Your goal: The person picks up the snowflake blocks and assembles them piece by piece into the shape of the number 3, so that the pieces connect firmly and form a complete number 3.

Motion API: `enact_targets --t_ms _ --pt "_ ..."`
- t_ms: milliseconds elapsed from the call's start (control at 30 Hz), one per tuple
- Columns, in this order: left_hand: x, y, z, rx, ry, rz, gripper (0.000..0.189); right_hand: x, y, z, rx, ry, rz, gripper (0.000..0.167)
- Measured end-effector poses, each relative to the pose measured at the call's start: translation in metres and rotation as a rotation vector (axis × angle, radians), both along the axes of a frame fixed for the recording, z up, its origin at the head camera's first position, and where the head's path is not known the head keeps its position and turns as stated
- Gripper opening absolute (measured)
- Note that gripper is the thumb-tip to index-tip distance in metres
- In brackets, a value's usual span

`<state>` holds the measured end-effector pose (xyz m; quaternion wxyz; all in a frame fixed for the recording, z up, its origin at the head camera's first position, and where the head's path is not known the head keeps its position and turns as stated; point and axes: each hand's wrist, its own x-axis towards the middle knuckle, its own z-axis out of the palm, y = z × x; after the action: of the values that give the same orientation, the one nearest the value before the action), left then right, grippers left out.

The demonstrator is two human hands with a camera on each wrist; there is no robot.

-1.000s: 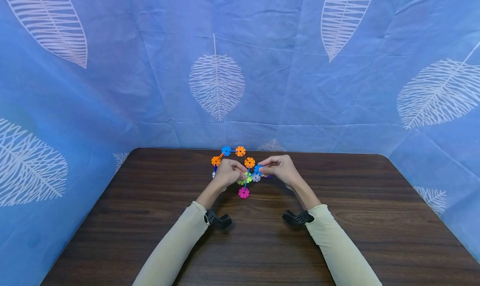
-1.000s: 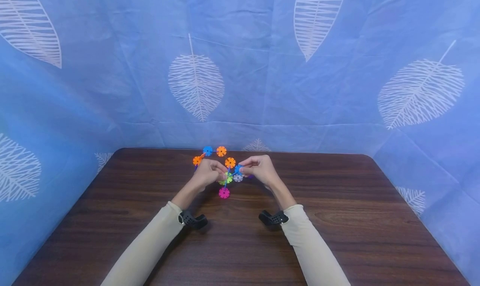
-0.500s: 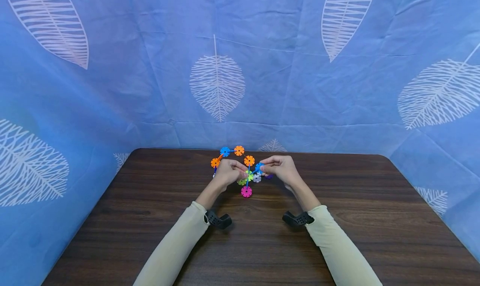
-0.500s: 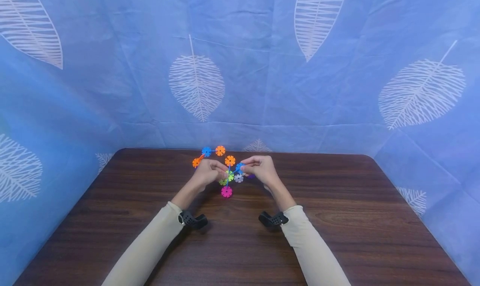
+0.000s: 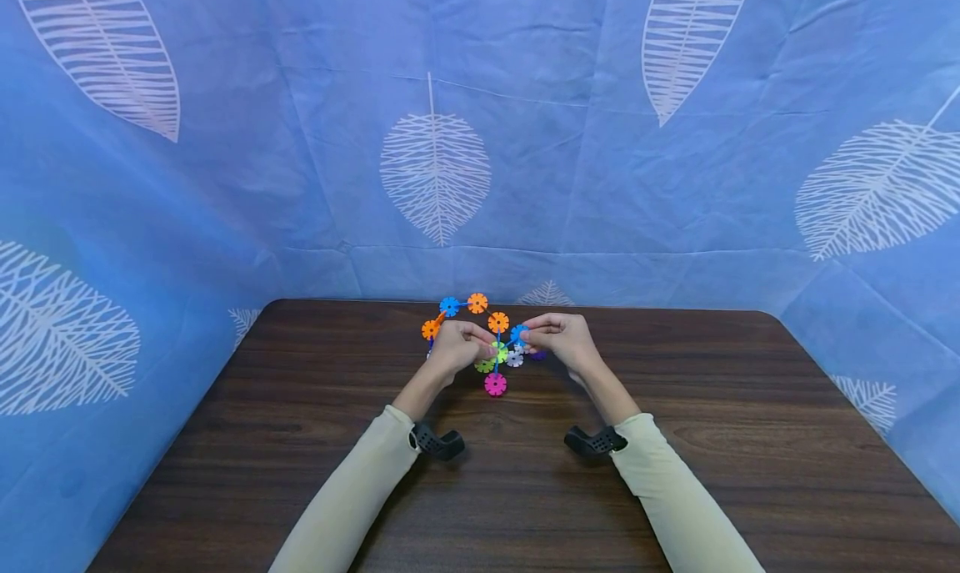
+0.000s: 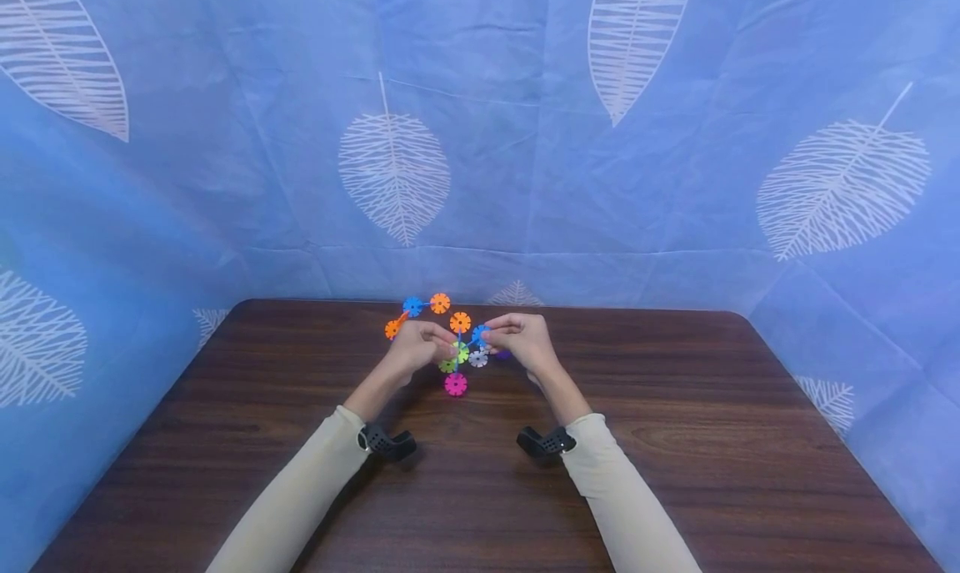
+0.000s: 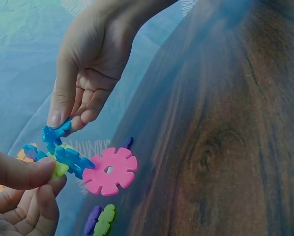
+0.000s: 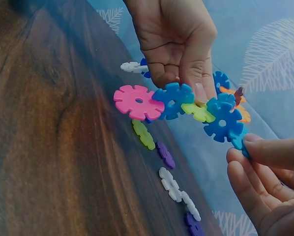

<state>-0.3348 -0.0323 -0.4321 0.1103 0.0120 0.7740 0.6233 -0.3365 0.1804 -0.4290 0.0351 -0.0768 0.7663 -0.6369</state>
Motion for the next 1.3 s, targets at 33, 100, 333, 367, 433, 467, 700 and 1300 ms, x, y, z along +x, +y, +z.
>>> enact_targets --t_ms 33,100,333,367,433,467,700,1300 --pt "0.000 0.000 0.000 0.006 -0.001 -0.001 0.008 0.000 0.000 0.000 -0.003 -0.001 -0.001 0.027" --pt "-0.001 0.000 -0.001 0.012 -0.003 -0.003 0.008 0.000 0.000 -0.001 -0.004 -0.003 -0.006 0.028" --pt "-0.002 -0.001 -0.003 0.030 -0.001 -0.050 0.012 0.000 0.000 -0.001 0.002 -0.007 -0.019 0.027" --pt "-0.002 -0.001 -0.002 0.032 -0.003 -0.065 0.013 0.000 0.000 -0.001 0.002 -0.007 -0.019 0.026" --pt "-0.002 -0.004 -0.001 0.017 -0.001 -0.097 0.013 0.000 0.000 -0.001 0.006 -0.005 -0.018 0.026" --pt "-0.002 -0.006 0.000 0.004 -0.004 -0.116 0.013 0.000 0.000 -0.001 0.012 0.000 -0.014 0.026" --pt "-0.003 -0.032 0.021 -0.151 0.056 -0.317 0.016 0.001 -0.002 0.001 0.046 0.013 0.026 0.029" --pt "0.002 -0.027 0.032 -0.216 0.384 -0.248 0.011 0.005 -0.014 -0.001 0.071 0.055 0.161 0.017"
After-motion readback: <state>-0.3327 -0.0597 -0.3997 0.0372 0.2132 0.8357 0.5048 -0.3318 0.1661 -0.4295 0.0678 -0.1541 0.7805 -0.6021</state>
